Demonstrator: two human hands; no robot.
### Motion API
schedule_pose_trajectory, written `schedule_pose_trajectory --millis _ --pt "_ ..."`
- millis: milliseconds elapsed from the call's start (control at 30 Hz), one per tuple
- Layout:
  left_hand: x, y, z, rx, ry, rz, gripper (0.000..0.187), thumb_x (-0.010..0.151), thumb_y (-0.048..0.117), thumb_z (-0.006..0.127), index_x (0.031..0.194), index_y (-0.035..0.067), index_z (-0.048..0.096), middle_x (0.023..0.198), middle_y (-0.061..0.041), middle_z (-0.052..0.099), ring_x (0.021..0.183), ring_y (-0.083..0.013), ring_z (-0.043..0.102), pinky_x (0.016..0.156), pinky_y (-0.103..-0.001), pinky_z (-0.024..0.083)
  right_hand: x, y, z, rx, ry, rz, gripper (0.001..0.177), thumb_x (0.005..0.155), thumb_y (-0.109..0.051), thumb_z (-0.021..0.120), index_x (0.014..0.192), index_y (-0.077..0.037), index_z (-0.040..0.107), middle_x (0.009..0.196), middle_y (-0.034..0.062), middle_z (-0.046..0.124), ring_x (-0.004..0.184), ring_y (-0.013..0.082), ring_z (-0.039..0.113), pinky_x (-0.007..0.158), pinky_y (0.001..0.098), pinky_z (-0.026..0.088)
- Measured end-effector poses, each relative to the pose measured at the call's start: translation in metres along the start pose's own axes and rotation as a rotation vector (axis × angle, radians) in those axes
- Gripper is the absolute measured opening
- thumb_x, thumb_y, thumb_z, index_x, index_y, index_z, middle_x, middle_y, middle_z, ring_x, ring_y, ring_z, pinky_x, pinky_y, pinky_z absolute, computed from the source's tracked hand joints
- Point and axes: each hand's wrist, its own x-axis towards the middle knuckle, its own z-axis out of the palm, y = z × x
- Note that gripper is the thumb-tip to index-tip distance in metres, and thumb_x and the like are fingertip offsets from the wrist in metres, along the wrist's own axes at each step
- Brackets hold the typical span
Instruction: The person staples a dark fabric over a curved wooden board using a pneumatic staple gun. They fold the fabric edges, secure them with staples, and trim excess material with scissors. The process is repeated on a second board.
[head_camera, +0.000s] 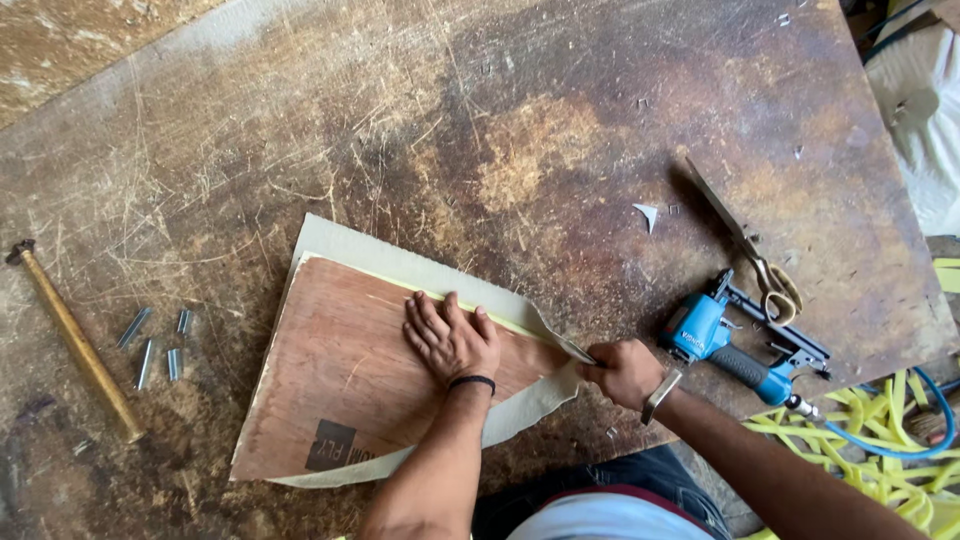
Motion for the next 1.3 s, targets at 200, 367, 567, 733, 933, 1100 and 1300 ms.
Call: schedule_pose_trajectory --millis 200,367,567,733,933,1100,1300 --pt "0.001 -0.006 0.007 0.023 -0.018 0.007 0.061 0.094 0.051 0.049 0.142 0.013 0.049 0.165 -0.026 0.018 0.156 -0.0412 0.007 0.125 -0.059 0.001 0.027 -0.046 0.006 -0.237 -0.171 0.042 0.032 0.099 -0.040 0.055 0.102 -0.017 0.076 0.080 0.0082 0.075 0.067 0.0204 0.075 0.064 0.0370 0.063" --pt "0.000 -0.007 0.016 0.023 0.024 0.034 0.059 0.097 0.053 0.044 0.142 0.015 0.047 0.166 -0.027 0.017 0.156 -0.0417 0.006 0.124 -0.060 0.001 0.022 -0.086 0.006 -0.617 -0.180 0.098 0.029 0.097 -0.027 0.050 0.104 -0.010 0.073 0.091 0.0149 0.075 0.080 0.0276 0.073 0.073 0.0431 0.059" --pt "-0.003 -0.012 0.012 -0.089 -0.082 0.297 0.088 0.092 0.078 0.038 0.150 0.012 0.040 0.166 -0.024 0.016 0.156 -0.0390 0.009 0.126 -0.059 0.000 0.008 -0.100 0.011 -0.759 -0.299 0.115 0.040 0.098 -0.026 0.047 0.123 0.004 0.057 0.098 0.0164 0.073 0.084 0.0272 0.076 0.071 0.0429 0.060" --pt "-0.008 -0.009 -0.007 -0.011 -0.234 0.489 0.109 0.078 0.093 0.033 0.158 0.019 0.028 0.167 -0.022 0.009 0.155 -0.0362 0.007 0.122 -0.062 -0.003 0.003 -0.099 0.041 -0.855 -0.226 0.059 0.052 0.085 -0.022 0.063 0.128 0.005 0.050 0.103 0.0140 0.072 0.090 0.0264 0.074 0.071 0.0390 0.061" --pt "-0.009 -0.010 -0.007 0.056 -0.239 0.667 0.085 0.087 0.084 0.035 0.158 0.037 0.031 0.169 -0.019 0.008 0.154 -0.0386 0.008 0.119 -0.066 -0.001 0.003 -0.097 0.033 -0.850 -0.199 0.075 0.052 0.087 -0.019 0.065 0.133 -0.003 0.048 0.105 0.0118 0.073 0.093 0.0279 0.075 0.072 0.0409 0.061" --pt "-0.015 -0.022 0.003 -0.015 -0.157 0.980 0.041 0.095 0.057 0.054 0.133 0.043 0.064 0.170 -0.008 0.023 0.156 -0.0340 0.020 0.126 -0.059 0.010 -0.009 -0.098 0.019 -0.675 -0.180 0.103 0.041 0.091 -0.024 0.063 0.129 -0.016 0.050 0.103 0.0112 0.073 0.093 0.0294 0.074 0.076 0.0453 0.059" --pt "-0.014 -0.012 -0.018 -0.300 -0.280 0.764 0.034 0.083 0.057 0.074 0.098 0.029 0.081 0.152 -0.005 0.045 0.147 -0.0304 0.032 0.123 -0.052 0.018 -0.014 -0.084 0.036 -0.681 -0.087 0.173 0.033 0.096 -0.020 0.054 0.128 -0.015 0.046 0.105 0.0118 0.072 0.093 0.0309 0.074 0.079 0.0482 0.057"
